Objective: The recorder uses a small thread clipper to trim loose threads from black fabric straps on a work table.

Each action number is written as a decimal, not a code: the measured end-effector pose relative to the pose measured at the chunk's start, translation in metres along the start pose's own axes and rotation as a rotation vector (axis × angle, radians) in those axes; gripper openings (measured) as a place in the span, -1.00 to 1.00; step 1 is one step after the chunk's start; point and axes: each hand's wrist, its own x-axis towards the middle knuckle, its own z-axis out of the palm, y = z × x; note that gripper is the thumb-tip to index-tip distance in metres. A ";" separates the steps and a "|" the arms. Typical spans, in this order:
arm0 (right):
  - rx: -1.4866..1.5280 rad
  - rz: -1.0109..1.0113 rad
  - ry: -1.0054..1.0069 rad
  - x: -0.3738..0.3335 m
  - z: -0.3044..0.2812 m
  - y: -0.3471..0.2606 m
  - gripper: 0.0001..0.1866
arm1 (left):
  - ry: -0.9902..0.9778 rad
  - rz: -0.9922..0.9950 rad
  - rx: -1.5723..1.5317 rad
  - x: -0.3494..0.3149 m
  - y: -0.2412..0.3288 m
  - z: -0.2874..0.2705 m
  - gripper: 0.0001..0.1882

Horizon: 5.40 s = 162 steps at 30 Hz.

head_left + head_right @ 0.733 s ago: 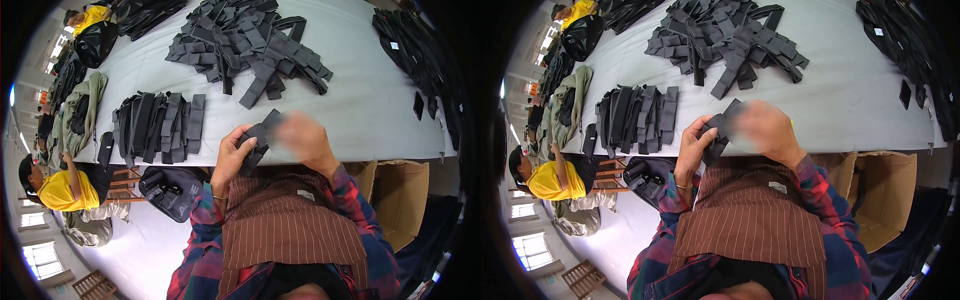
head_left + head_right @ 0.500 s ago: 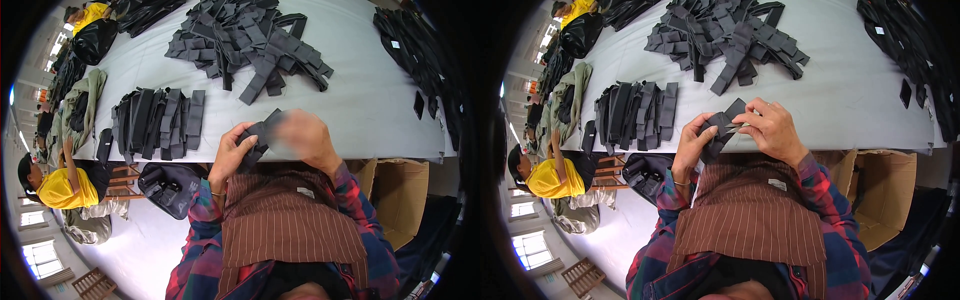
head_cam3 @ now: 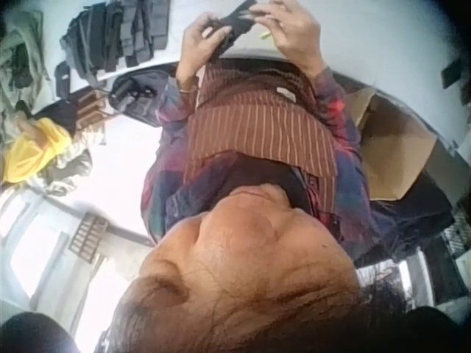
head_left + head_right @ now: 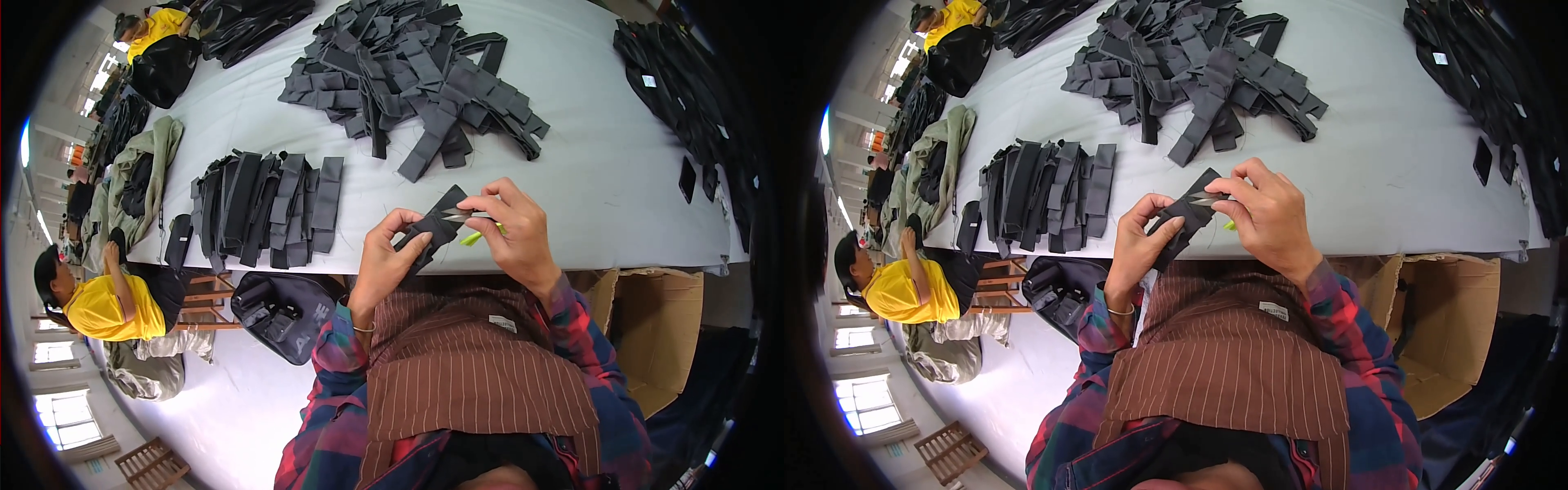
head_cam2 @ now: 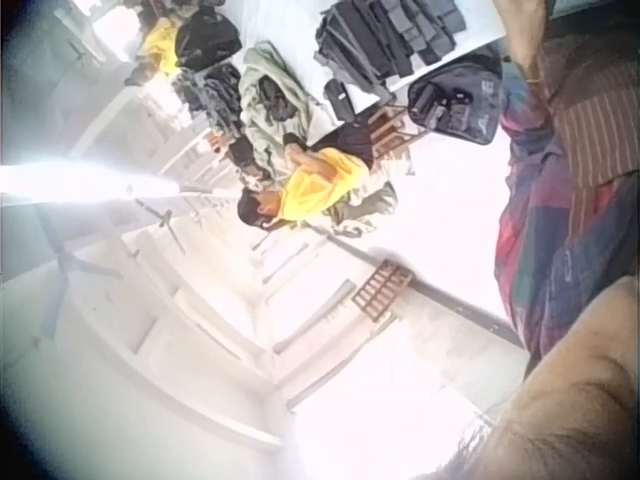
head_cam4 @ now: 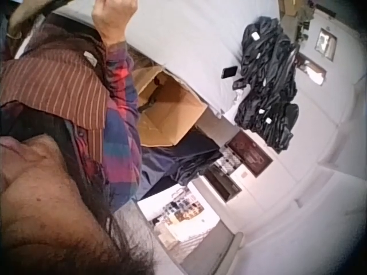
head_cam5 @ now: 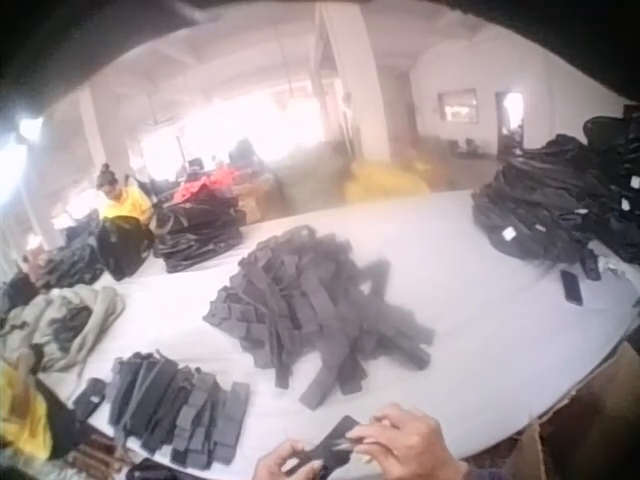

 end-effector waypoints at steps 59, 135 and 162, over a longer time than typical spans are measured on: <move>0.028 0.134 0.050 -0.010 0.005 -0.012 -0.83 | 0.537 0.574 0.375 -0.010 -0.015 0.026 -0.64; -0.014 0.131 0.033 0.000 0.030 -0.022 -0.90 | 0.417 0.659 0.396 -0.014 -0.022 0.028 -0.64; 0.413 0.196 -0.173 -0.030 0.033 0.009 -0.78 | 0.169 -0.484 -0.829 -0.011 -0.038 0.027 -0.65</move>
